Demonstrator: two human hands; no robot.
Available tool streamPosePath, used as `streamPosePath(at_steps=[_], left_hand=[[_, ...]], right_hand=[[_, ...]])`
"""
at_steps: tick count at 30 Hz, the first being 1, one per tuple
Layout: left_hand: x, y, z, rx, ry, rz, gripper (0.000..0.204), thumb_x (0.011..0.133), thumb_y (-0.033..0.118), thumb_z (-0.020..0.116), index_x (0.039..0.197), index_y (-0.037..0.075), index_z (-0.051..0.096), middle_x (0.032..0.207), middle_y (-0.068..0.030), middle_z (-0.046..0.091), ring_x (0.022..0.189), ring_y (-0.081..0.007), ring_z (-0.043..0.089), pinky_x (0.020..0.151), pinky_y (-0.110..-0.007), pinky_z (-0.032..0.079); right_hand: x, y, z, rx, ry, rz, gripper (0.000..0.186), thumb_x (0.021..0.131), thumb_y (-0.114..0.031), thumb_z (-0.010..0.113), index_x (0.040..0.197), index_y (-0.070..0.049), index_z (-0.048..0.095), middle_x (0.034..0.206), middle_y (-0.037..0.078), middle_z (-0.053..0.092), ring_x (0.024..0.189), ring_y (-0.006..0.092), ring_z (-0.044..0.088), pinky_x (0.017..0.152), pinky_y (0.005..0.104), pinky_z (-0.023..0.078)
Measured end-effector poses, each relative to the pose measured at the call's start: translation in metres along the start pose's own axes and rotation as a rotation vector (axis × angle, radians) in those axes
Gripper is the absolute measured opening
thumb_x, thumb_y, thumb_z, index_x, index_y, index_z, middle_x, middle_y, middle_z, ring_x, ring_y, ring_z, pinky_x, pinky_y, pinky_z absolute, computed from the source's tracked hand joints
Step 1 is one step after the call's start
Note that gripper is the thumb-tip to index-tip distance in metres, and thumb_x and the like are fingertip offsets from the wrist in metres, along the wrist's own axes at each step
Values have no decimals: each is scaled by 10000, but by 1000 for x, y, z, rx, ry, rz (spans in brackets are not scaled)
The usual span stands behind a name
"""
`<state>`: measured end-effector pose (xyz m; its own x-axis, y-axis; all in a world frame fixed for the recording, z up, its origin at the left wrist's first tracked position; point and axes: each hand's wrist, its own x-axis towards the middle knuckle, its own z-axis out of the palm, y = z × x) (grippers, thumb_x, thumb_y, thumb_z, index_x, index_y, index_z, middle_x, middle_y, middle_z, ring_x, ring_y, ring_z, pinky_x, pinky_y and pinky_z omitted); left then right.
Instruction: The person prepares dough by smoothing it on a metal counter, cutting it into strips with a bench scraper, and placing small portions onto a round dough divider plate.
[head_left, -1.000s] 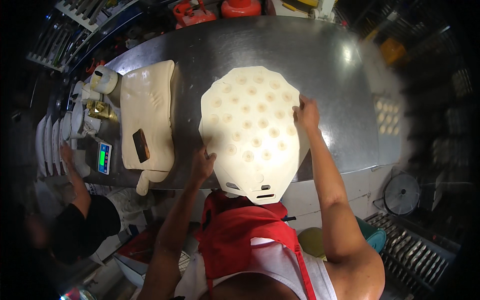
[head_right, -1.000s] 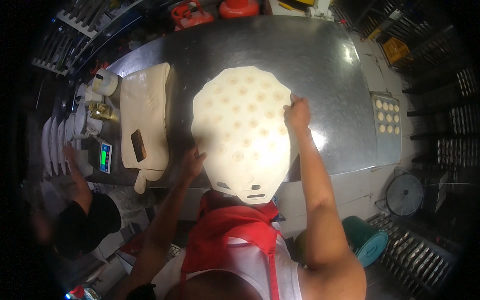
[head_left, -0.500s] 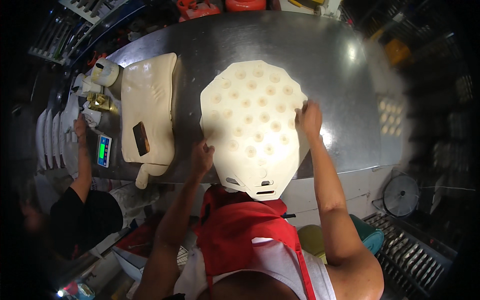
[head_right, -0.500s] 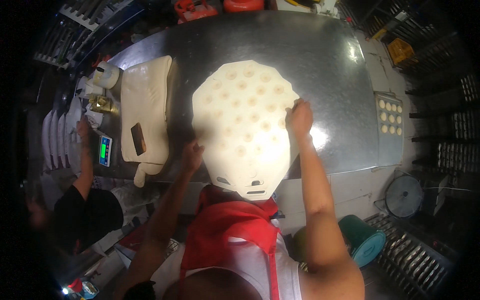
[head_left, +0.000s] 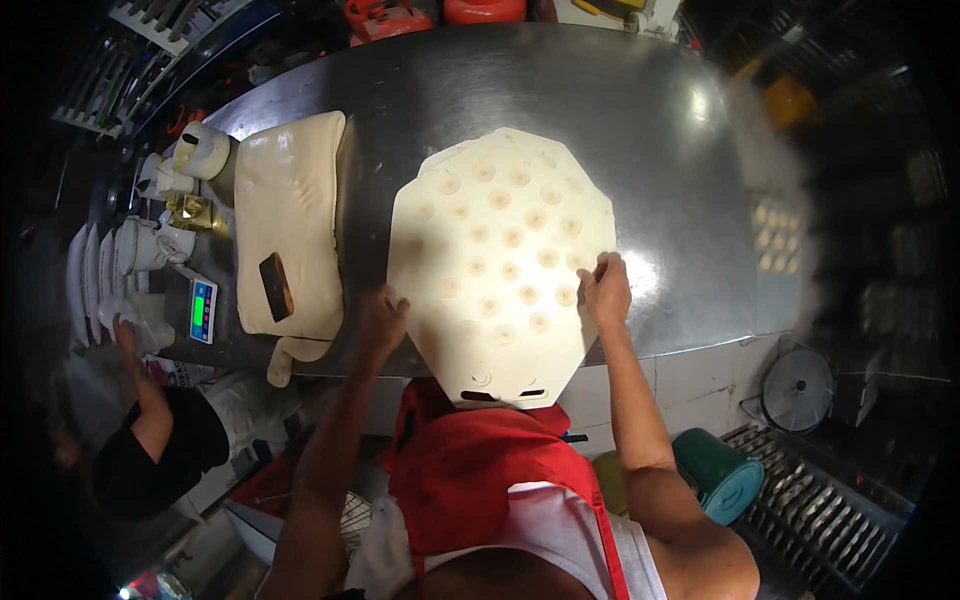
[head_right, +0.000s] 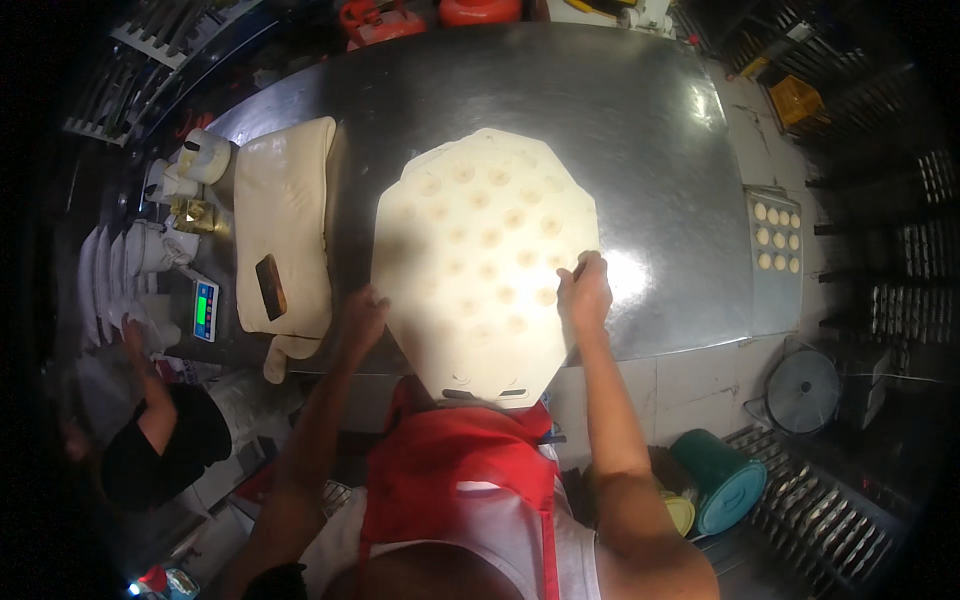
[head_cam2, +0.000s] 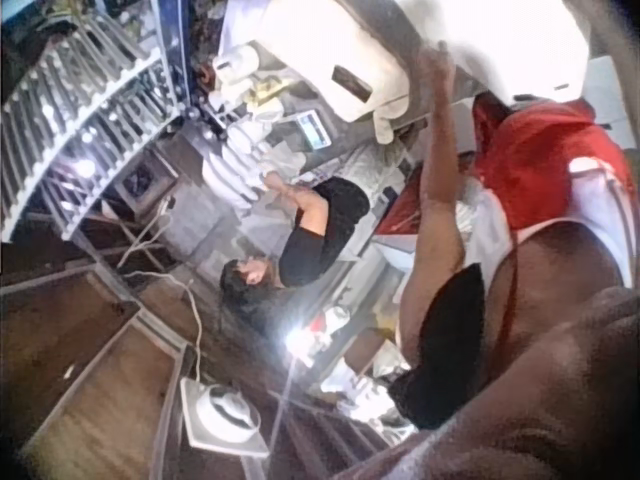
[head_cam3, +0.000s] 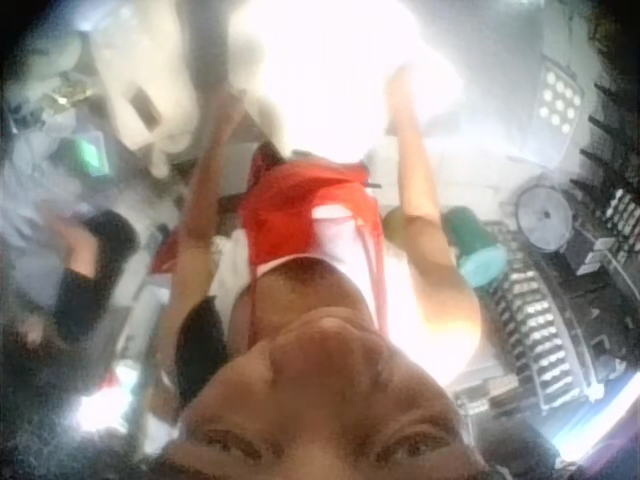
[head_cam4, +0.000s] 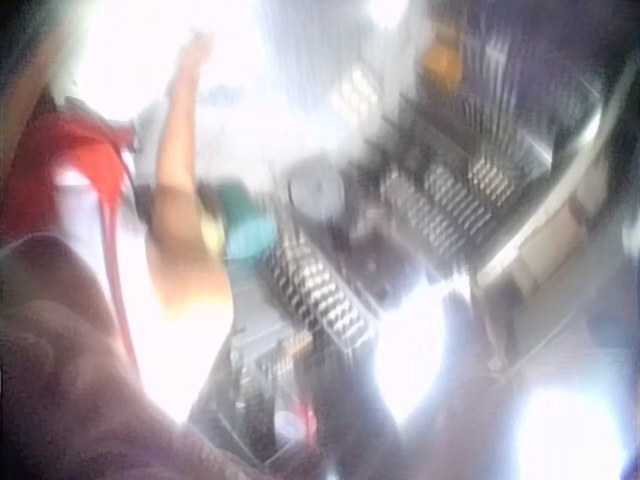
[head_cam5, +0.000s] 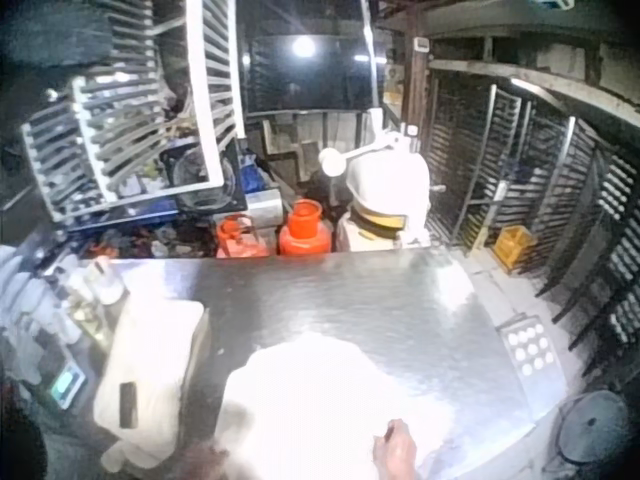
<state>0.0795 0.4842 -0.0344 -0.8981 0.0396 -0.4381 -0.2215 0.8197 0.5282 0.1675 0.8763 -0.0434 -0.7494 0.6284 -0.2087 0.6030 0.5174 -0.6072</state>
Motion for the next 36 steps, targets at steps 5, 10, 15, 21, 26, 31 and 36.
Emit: streamPosePath(at_steps=[5, 10, 15, 21, 26, 31, 36], left_hand=[[-15, -16, 17, 65, 370, 258, 245, 908, 164, 698, 1021, -52, 682, 820, -242, 700, 771, -417, 711, 735, -499, 537], [-27, -1, 7, -90, 181, 211, 202, 912, 132, 651, 1014, -41, 673, 790, -213, 692, 752, -371, 713, 703, -474, 533], [-18, -20, 32, -268, 167, 126, 237, 968, 188, 671, 1074, -23, 664, 822, -133, 697, 757, -252, 717, 699, -418, 567], [20, -88, 31, -644, -44, -263, 363, 1042, 330, 673, 1131, -22, 656, 924, -123, 719, 788, -234, 729, 710, -364, 629], [17, -72, 31, -457, -61, -77, 349, 1054, 320, 643, 1105, -24, 667, 927, -126, 727, 765, -219, 731, 686, -351, 598], [21, -57, 31, -349, -51, -79, 316, 1046, 289, 651, 1073, -25, 678, 876, -105, 719, 729, -191, 714, 639, -345, 551], [30, -25, 8, -288, -1, 22, 275, 1035, 225, 683, 1107, -40, 675, 794, -78, 670, 695, -168, 691, 626, -341, 558]], right_hand=[[47, -13, 8, -8, -13, -94, 365, 889, -152, 852, 1138, -35, 612, 1017, 162, 680, 937, 362, 696, 845, 471, 551], [49, -7, 8, -6, -43, -44, 357, 892, -156, 846, 1137, -35, 615, 1050, 164, 673, 962, 358, 686, 862, 468, 549], [28, 14, 8, -19, -27, -16, 361, 893, -150, 841, 1148, -32, 615, 1086, 163, 668, 974, 353, 679, 874, 469, 547], [36, 2, 8, 87, -62, -32, 387, 855, -137, 868, 1135, -36, 622, 1018, 160, 662, 948, 350, 665, 860, 458, 541], [62, 0, 7, 53, 81, -143, 325, 859, -156, 877, 1028, -25, 633, 924, 131, 678, 829, 290, 665, 788, 412, 540], [54, -3, -7, 72, 26, -21, 364, 842, -214, 894, 1037, -42, 639, 903, 124, 690, 809, 315, 678, 759, 442, 546], [17, 22, -5, 83, -43, 60, 366, 852, -213, 903, 961, -36, 602, 807, 125, 690, 731, 299, 669, 725, 428, 544]])
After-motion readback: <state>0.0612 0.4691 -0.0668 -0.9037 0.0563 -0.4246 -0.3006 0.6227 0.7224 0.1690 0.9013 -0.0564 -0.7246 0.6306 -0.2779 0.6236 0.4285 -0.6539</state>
